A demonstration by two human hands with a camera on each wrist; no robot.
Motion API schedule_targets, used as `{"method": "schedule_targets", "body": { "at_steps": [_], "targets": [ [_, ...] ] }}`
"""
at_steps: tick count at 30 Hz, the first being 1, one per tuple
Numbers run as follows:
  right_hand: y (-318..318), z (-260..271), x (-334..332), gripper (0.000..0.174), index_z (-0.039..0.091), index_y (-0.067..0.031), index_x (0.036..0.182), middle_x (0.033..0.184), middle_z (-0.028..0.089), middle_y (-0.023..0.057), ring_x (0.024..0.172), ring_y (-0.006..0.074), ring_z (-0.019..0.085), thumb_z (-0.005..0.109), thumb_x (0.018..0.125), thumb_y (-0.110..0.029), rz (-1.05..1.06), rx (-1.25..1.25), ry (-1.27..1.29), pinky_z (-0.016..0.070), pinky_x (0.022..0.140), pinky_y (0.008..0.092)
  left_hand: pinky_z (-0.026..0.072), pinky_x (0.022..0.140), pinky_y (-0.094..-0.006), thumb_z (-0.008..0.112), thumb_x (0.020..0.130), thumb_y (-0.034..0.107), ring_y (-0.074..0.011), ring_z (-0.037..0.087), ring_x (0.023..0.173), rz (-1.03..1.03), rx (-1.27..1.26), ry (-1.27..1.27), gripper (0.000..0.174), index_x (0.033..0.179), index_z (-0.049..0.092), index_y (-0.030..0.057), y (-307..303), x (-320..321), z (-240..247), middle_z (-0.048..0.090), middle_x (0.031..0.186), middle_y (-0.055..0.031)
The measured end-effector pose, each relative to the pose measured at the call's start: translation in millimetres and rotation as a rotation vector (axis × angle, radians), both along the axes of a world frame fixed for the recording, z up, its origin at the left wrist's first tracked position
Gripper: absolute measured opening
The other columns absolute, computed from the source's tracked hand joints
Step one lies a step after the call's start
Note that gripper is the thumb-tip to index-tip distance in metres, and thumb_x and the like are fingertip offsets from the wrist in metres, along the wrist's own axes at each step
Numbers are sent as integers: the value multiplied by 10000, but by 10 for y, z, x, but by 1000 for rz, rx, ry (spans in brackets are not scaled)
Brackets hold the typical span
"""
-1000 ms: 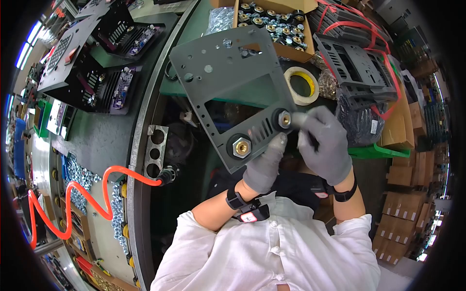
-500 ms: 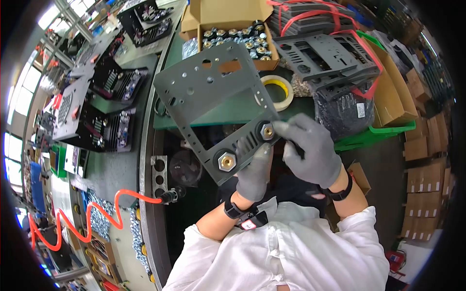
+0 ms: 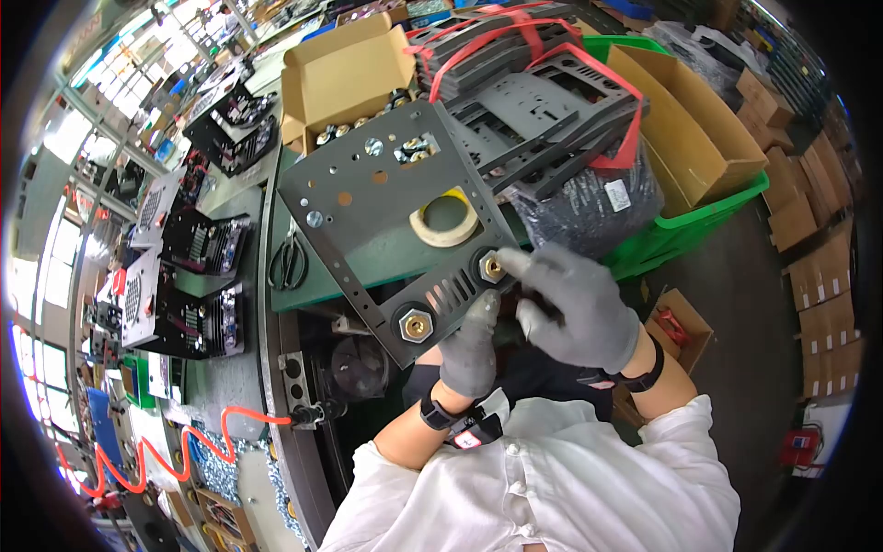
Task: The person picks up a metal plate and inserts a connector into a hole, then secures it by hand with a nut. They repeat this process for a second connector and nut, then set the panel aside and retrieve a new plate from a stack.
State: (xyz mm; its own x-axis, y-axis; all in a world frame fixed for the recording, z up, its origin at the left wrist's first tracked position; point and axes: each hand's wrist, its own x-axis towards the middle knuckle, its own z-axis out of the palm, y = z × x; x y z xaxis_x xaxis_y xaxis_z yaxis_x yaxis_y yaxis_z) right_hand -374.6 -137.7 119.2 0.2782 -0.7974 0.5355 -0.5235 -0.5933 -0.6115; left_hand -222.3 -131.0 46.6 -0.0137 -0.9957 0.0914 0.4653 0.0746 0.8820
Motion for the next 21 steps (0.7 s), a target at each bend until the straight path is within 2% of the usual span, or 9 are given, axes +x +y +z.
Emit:
{"method": "schedule_targets", "body": {
  "at_steps": [3, 6, 7, 9, 11, 13, 16, 18, 21],
  "targets": [
    [103, -81, -349, 370, 650, -78, 1098, 900, 605, 105, 709, 265, 630, 662, 731, -126, 221, 94, 146, 519, 622, 354, 432, 961, -369, 503, 907, 80, -219, 546, 1091, 72, -161, -561, 241, 1097, 562, -56, -111, -44, -58, 584, 1150, -154],
    [137, 58, -329, 455, 616, -92, 1175, 1044, 583, 80, 1025, 278, 571, 673, 745, -228, -143, -349, 297, 457, 885, 426, 453, 912, -337, 520, 890, 148, -192, 558, 1025, -166, -91, -22, 346, 1176, 502, -46, -83, -332, 287, 587, 1120, -118],
    [117, 55, -426, 455, 616, -92, 1175, 1044, 583, 80, 1025, 278, 571, 673, 745, -228, -177, -358, 313, 457, 885, 426, 494, 775, -333, 587, 889, 106, -189, 573, 902, -213, -206, -297, 228, 1084, 557, -7, -204, -316, 229, 579, 1018, -101],
    [0, 73, -601, 573, 552, -74, 1272, 1085, 572, 103, 1070, 289, 542, 666, 769, -323, -247, -443, 478, 429, 914, 426, 493, 798, -329, 602, 890, 91, -187, 578, 932, -591, -85, -59, 226, 1090, 563, -5, -260, -458, 441, 590, 1044, -112],
    [-155, -47, -943, 656, 514, -44, 1311, 1071, 560, 128, 1014, 313, 559, 652, 778, -402, -345, -523, 437, 433, 882, 450, 464, 938, -313, 710, 853, 195, -178, 571, 1071, -697, -120, -391, 624, 1350, 417, -43, -362, -607, 478, 578, 1198, -99],
    [-261, 83, -1259, 527, 550, -95, 1281, 1087, 597, 145, 927, 326, 590, 633, 835, -362, -503, -440, 311, 474, 820, 425, 449, 970, -327, 724, 849, 218, -193, 574, 1074, -513, -444, -520, 657, 1374, 411, -24, -365, -740, 661, 575, 1215, -102],
    [-751, 52, -2022, 431, 546, -77, 1264, 1140, 625, 194, 1009, 376, 613, 598, 898, -299, -681, -411, 85, 496, 836, 428, 444, 971, -320, 716, 857, 219, -188, 575, 1076, -571, -417, -515, 616, 1356, 445, -22, -353, -652, 599, 579, 1201, -106],
    [-1080, 76, -2664, 432, 561, -50, 1248, 1080, 643, 207, 964, 372, 624, 614, 897, -295, -876, -80, 71, 490, 835, 405, 464, 934, -304, 689, 875, 193, -166, 585, 1044, -684, -332, -500, 524, 1309, 494, -27, -344, -588, 501, 587, 1177, -104],
    [-1569, -139, -3714, 413, 641, -93, 1181, 1075, 665, 165, 949, 335, 632, 593, 906, -397, -806, 37, 227, 477, 814, 400, 484, 890, -295, 682, 881, 180, -156, 594, 987, -665, -334, -657, 487, 1287, 510, -29, -256, -516, 462, 593, 1123, -89]
  ]
}}
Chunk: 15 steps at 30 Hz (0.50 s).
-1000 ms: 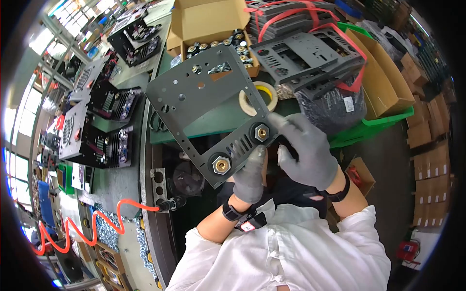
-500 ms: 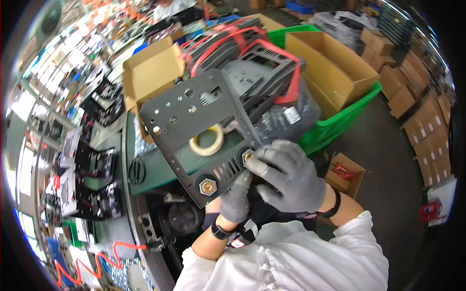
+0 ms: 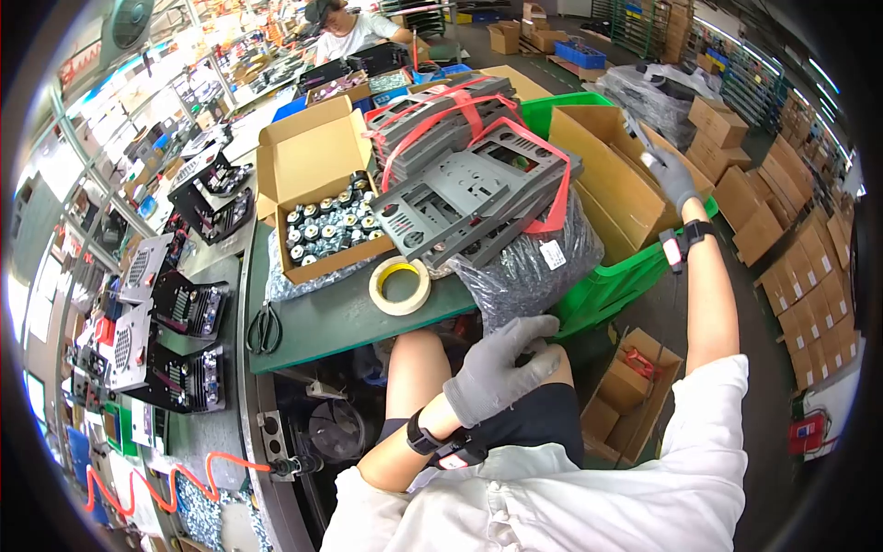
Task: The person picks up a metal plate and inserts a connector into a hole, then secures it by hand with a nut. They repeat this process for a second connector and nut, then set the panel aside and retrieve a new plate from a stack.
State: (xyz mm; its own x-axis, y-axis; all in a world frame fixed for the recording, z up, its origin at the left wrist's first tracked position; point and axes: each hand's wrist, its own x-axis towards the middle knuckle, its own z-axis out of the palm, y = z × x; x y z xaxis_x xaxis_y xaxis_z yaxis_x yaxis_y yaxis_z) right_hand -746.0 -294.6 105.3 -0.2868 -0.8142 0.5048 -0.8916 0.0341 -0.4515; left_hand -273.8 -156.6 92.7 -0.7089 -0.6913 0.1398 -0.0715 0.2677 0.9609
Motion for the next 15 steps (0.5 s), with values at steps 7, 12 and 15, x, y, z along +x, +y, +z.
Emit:
{"method": "schedule_targets", "body": {
  "at_steps": [7, 12, 15],
  "targets": [
    [-188, 170, 1561, 223, 684, -69, 1056, 1059, 674, 142, 1015, 290, 631, 633, 852, -144, 222, -386, 20, 487, 908, 374, 490, 875, -273, 619, 918, 115, -140, 611, 971, 182, 106, 118, 375, 1264, 544, -8, -15, 308, -371, 632, 1095, -81],
    [209, 272, 3488, 551, 595, -111, 1241, 1137, 628, 169, 1088, 319, 587, 646, 829, -473, 628, -80, 379, 442, 963, 448, 497, 878, -268, 594, 939, 92, -130, 609, 1019, 312, 219, 196, 337, 1261, 555, -1, -45, 463, -308, 638, 1137, -80],
    [100, 128, 4098, 735, 474, -106, 1339, 1132, 596, 205, 1064, 367, 585, 656, 781, -549, 411, 228, 586, 447, 933, 485, 459, 942, -300, 577, 933, 77, -165, 577, 1062, 371, 287, 339, 333, 1243, 547, -43, -42, 581, -400, 627, 1156, -108]
  ]
}}
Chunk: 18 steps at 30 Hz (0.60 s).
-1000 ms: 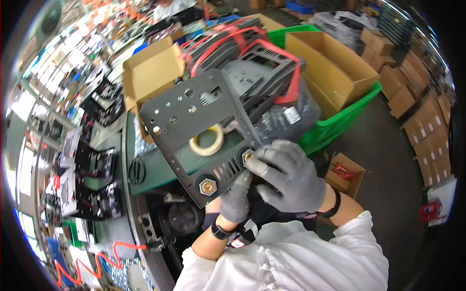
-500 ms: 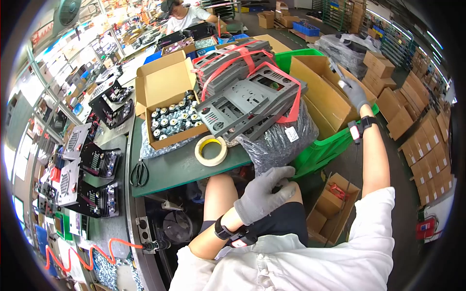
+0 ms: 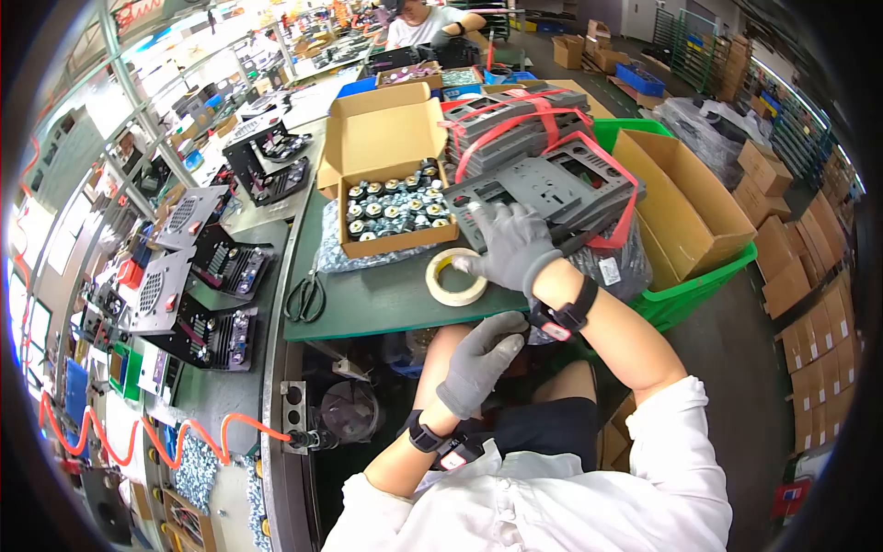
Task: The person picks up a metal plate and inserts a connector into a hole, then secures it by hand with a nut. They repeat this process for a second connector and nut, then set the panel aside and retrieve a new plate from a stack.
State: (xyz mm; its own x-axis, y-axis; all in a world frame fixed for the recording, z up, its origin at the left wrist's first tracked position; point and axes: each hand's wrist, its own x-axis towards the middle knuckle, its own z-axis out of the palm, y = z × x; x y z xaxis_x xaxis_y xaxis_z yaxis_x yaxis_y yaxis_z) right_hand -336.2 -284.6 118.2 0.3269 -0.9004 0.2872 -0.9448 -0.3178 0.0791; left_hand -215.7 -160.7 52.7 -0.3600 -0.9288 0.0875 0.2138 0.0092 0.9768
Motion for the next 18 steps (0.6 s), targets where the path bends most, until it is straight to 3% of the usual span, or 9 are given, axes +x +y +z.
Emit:
{"method": "schedule_targets", "body": {
  "at_steps": [3, 7, 8, 11, 12, 13, 15, 16, 18],
  "targets": [
    [-154, 96, 143, 651, 492, -110, 1299, 1117, 596, 192, 1038, 371, 604, 647, 801, -500, -135, 215, -33, 471, 887, 489, 472, 933, -311, 584, 931, 85, -181, 589, 1049, 86, 11, 42, 362, 1262, 533, -54, -1, 267, -42, 625, 1170, -130],
    [-72, 73, 94, 490, 556, -121, 1251, 1061, 602, 170, 923, 351, 622, 619, 808, -321, -95, -79, -87, 491, 789, 488, 487, 916, -323, 580, 938, 107, -203, 605, 1028, 241, 124, 117, 401, 1287, 508, -78, 26, 612, -141, 622, 1186, -161],
    [65, 157, 144, 490, 556, -121, 1251, 1061, 602, 170, 923, 351, 622, 619, 808, -321, -88, -78, -78, 491, 789, 488, 495, 902, -332, 570, 956, 172, -212, 614, 1012, 263, 67, 108, 457, 1317, 466, -87, 20, 697, -216, 608, 1207, -166],
    [552, 216, 363, 477, 567, -178, 1268, 1017, 576, 156, 875, 370, 578, 593, 792, -174, 265, -133, -176, 483, 750, 490, 492, 915, -325, 583, 947, 286, -200, 603, 1035, 381, 11, 286, 568, 1373, 419, -51, 30, 866, -397, 556, 1281, -182],
    [677, 152, 499, 485, 579, -181, 1245, 1022, 581, 134, 878, 351, 581, 605, 762, -150, 389, -81, -188, 475, 723, 487, 465, 969, -350, 587, 920, 427, -230, 572, 1114, 351, -43, 342, 753, 1437, 308, -44, 50, 925, -426, 490, 1355, -196],
    [761, -80, 623, 445, 597, -194, 1196, 1026, 582, 107, 894, 323, 583, 617, 753, -152, 473, -165, -86, 469, 745, 476, 465, 969, -350, 587, 920, 427, -230, 572, 1114, 355, -37, 344, 753, 1437, 308, -44, 76, 961, -466, 490, 1355, -196],
    [839, -350, 787, 427, 602, -169, 1174, 1057, 578, 106, 962, 302, 586, 648, 751, -207, 820, -174, -90, 454, 884, 448, 416, 1032, -383, 618, 887, 469, -258, 515, 1203, 366, 20, 646, 842, 1456, 261, -38, 115, 1014, -525, 454, 1385, -204],
    [806, -414, 833, 415, 614, -159, 1168, 1084, 584, 103, 992, 295, 586, 660, 768, -257, 869, -43, -114, 461, 891, 432, 370, 1076, -405, 656, 855, 443, -274, 467, 1258, 390, 87, 708, 872, 1465, 245, -25, 158, 1026, -485, 446, 1397, -196],
    [676, -428, 896, 418, 626, -137, 1156, 1110, 594, 102, 1036, 287, 586, 687, 783, -316, 914, 167, -257, 476, 890, 415, 452, 991, -400, 579, 871, 278, -278, 534, 1182, 535, 125, 580, 681, 1426, 322, -22, 194, 1121, -743, 482, 1361, -191]
  ]
}}
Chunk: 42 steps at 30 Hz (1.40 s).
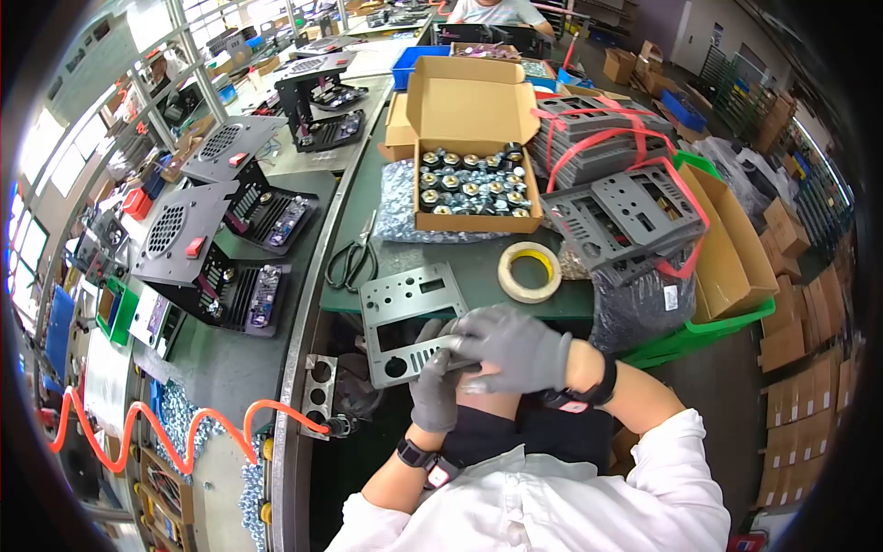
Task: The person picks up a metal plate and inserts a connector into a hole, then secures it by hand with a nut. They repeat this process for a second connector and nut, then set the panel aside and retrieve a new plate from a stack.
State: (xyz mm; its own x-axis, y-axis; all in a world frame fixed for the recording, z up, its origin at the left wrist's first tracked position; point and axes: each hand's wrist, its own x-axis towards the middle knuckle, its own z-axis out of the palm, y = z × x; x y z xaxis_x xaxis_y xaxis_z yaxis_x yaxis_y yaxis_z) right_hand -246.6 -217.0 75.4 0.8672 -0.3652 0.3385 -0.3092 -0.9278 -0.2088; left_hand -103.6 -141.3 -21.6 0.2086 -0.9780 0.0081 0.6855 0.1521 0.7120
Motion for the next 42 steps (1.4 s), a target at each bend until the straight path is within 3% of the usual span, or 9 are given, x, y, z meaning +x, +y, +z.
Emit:
{"method": "schedule_targets", "body": {
  "at_steps": [5, 8, 18, 25, 29, 34, 37, 40, 42],
  "targets": [
    [-936, 185, 124, 317, 621, -78, 1133, 1068, 640, 173, 991, 353, 614, 583, 890, -279, -600, 52, -340, 498, 861, 436, 572, 754, -394, 537, 844, 119, -257, 624, 1020, -54, 100, 124, 517, 1329, 445, -34, 14, 74, -96, 577, 1251, -191],
    [-1459, 228, 314, 464, 623, -69, 1174, 1151, 642, 205, 1068, 363, 618, 615, 840, -391, -915, 214, 66, 485, 917, 443, 573, 740, -389, 545, 876, 149, -252, 643, 969, -157, 162, 136, 455, 1287, 479, -35, -141, 46, -103, 602, 1209, -187],
    [-1953, 541, 755, 669, 656, -1, 1167, 1173, 659, 187, 1055, 317, 650, 731, 690, -462, -869, 412, 622, 513, 901, 377, 554, 653, -305, 600, 940, 321, -200, 666, 759, -456, 277, -25, 389, 1144, 561, -8, -467, -237, -184, 652, 1027, -120],
    [-1932, 526, 742, 779, 628, 52, 1174, 1206, 635, 214, 1086, 302, 640, 763, 629, -488, -931, 441, 551, 505, 914, 360, 547, 745, -312, 554, 961, 381, -197, 649, 855, -510, 256, -80, 484, 1236, 515, -16, -307, 29, -213, 629, 1135, -153],
    [-1982, 436, 706, 1267, -14, 74, 1494, 1415, 460, 242, 1274, 343, 502, 718, 656, -531, -973, 617, 554, 434, 1028, 379, 540, 769, -312, 531, 975, 373, -204, 647, 870, -493, 248, -44, 484, 1258, 507, -18, -244, 46, -151, 623, 1153, -163],
    [-1992, 383, 780, 1185, 82, 6, 1516, 1473, 390, 233, 1340, 351, 429, 695, 656, -530, -999, 514, 628, 378, 1080, 405, 542, 765, -319, 504, 985, 371, -206, 646, 874, -485, 222, -64, 493, 1279, 494, -25, -174, 77, -103, 618, 1151, -164],
    [-1904, 486, 843, 986, 372, -17, 1445, 1369, 525, 199, 1224, 323, 551, 727, 637, -457, -1050, 410, 605, 446, 1012, 412, 539, 766, -321, 487, 990, 368, -209, 645, 873, -436, 211, -74, 497, 1291, 486, -27, -105, 177, -43, 614, 1144, -161],
    [-2037, 443, 847, 432, 733, -37, 951, 1006, 712, 119, 844, 257, 692, 753, 622, -318, -990, 502, 754, 551, 795, 381, 533, 770, -324, 480, 990, 362, -214, 642, 869, -389, 216, -59, 494, 1296, 483, -26, -21, 271, -14, 611, 1139, -159],
    [-2004, 501, 783, 471, 716, -34, 999, 1017, 709, 126, 850, 257, 690, 759, 620, -310, -951, 533, 742, 550, 795, 381, 529, 773, -325, 478, 989, 360, -216, 641, 866, -376, 210, -53, 492, 1297, 482, -24, 7, 311, -5, 609, 1139, -159]
  ]
}}
